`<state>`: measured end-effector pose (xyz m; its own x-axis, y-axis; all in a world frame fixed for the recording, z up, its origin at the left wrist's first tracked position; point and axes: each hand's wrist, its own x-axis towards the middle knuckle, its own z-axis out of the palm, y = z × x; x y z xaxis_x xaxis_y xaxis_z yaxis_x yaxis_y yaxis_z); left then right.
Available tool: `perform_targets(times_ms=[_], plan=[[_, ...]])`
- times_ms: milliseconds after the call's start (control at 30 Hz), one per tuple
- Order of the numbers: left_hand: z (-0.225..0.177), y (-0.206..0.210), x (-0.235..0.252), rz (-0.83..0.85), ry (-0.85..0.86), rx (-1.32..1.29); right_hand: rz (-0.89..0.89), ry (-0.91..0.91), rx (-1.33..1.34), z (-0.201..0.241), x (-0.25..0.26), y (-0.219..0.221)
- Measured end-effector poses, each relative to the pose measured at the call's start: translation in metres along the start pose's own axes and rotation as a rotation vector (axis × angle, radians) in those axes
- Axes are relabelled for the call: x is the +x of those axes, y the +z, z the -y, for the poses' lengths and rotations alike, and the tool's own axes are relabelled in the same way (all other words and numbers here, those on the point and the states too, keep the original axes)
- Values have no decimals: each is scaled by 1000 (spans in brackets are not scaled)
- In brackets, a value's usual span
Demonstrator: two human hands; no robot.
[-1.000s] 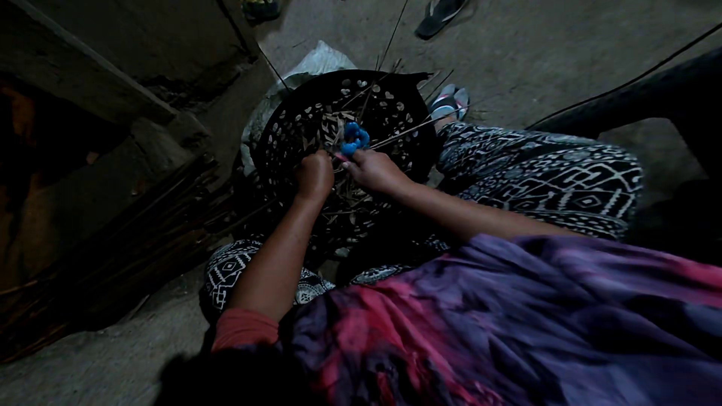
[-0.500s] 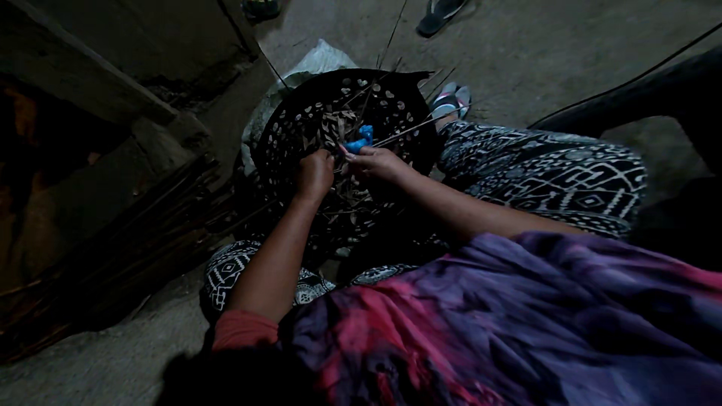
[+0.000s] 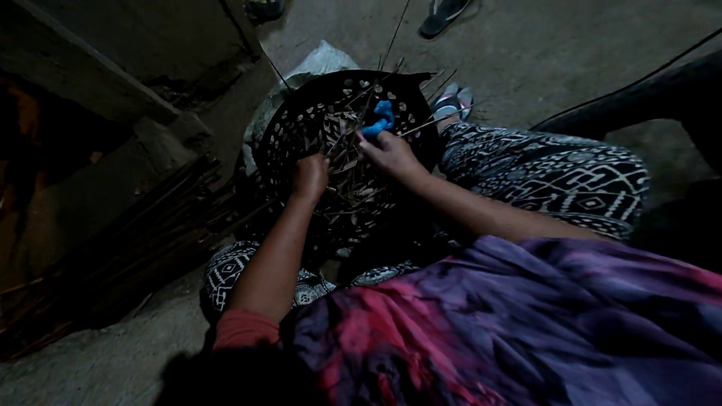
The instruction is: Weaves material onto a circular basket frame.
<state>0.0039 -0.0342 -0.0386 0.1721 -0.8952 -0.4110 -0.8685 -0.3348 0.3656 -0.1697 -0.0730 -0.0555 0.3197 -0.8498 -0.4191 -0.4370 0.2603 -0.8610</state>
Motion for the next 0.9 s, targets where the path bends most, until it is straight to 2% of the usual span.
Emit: perform_targets(times_ms=[133, 433, 700, 900], plan=[[-14, -3, -2, 11, -78, 63, 110, -118, -266, 2, -15, 13], [-19, -2, -8, -16, -88, 100, 195, -46, -376, 15, -16, 22], [-17, 2, -10, -28, -47, 122, 131, -44, -483, 9, -6, 21], [-14, -2, -13, -20, -36, 71, -70, 119, -449, -9, 31, -21]])
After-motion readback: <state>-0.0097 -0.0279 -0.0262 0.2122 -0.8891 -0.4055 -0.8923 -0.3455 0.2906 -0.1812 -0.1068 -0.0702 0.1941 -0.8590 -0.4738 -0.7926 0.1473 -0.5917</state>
